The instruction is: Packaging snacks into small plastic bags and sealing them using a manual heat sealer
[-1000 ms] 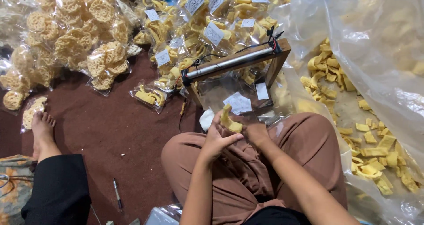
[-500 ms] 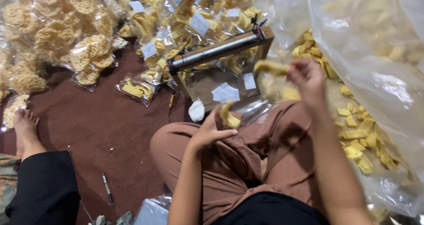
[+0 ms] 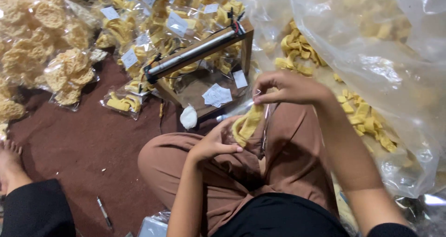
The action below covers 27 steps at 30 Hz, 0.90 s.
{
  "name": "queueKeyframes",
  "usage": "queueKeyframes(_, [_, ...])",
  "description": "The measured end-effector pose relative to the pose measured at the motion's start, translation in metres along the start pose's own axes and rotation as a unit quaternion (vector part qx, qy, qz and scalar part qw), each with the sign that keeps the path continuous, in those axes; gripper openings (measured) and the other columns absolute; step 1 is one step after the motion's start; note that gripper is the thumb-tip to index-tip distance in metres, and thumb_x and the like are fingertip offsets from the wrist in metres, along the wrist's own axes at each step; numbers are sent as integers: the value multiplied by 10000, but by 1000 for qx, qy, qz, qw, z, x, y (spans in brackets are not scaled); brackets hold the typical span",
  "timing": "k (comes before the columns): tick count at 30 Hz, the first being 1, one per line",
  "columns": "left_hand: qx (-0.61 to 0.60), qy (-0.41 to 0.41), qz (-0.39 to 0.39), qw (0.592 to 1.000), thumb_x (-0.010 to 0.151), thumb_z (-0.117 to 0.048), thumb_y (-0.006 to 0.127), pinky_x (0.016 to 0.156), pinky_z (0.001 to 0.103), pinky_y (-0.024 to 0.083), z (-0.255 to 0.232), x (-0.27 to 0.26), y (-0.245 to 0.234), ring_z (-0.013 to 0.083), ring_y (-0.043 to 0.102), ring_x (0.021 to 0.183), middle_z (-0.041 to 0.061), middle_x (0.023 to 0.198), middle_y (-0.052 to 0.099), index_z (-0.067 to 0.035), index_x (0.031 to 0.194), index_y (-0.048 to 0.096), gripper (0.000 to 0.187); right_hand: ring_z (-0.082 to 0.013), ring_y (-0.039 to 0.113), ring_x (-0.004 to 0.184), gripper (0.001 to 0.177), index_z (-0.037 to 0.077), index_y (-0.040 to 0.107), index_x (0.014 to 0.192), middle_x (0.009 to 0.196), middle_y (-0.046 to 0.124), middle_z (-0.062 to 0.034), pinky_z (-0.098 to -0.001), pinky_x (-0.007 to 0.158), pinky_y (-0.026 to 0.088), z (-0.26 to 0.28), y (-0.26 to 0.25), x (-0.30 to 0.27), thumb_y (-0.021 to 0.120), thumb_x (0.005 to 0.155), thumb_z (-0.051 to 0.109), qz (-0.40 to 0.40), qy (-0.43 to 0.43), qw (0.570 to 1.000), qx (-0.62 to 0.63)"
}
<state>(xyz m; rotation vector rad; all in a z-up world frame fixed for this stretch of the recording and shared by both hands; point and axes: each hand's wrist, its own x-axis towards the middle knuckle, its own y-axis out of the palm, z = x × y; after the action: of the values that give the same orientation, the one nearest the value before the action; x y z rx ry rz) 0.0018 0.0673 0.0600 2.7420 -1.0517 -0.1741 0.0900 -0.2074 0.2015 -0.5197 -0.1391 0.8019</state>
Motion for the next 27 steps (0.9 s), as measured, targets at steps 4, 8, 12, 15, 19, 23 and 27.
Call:
queueKeyframes(4, [-43,-35,-18,998,735,37,866,1009,358,528,-1,-3,7,206,527,1304,139,1494,504,-23,1536,382,938,-556,171,1476,757,72,690,1281,1440,465,-399,-636,1242,36,-7,33,-15,288,1009,652,-20,122,990,74])
queueKeyframes(8, [-101,-76,-25,992,733,90,835,955,336,578,26,1,-2,220,597,1221,121,1448,518,-51,1535,359,943,-244,538,1263,641,134,746,1215,1245,718,-65,-477,1166,236,-118,35,-14,240,1056,494,-156,20,975,155])
queueKeyframes(12, [-158,-100,-44,981,728,153,803,895,339,629,36,10,-4,241,674,1123,80,1432,511,-125,1549,307,999,-165,548,1308,416,273,629,1383,1317,639,27,-374,1140,380,-314,-4,39,574,1047,512,-327,263,907,-41])
queueKeyframes(15, [-168,-130,-40,976,823,92,750,932,253,577,-11,18,10,96,605,1054,58,1360,502,-61,1529,336,833,-387,318,1471,615,273,302,1597,1548,457,-148,-559,1189,89,-302,-32,72,436,999,332,-214,427,876,-67])
queueKeyframes(19, [-170,-151,-69,971,822,76,756,916,246,560,3,16,4,84,582,1053,38,1433,455,-76,1525,333,834,-430,241,1499,725,427,243,1612,1701,107,-104,-619,1037,399,-269,-53,45,382,970,120,-156,508,839,-114])
queueKeyframes(23, [-161,-112,-67,978,839,50,756,899,248,537,-1,18,6,91,571,1040,60,1393,473,-59,1514,354,793,-456,238,1485,632,233,195,1602,1648,245,-211,-567,1127,257,-279,-34,-3,469,1040,330,-250,427,853,-165])
queueKeyframes(27, [-157,-128,-76,976,826,44,773,893,256,554,-14,21,9,111,597,998,68,1291,535,-73,1515,370,807,-342,434,1392,498,136,419,1522,1527,463,-129,-571,1074,431,-262,-4,-52,467,1027,110,-130,410,869,-247])
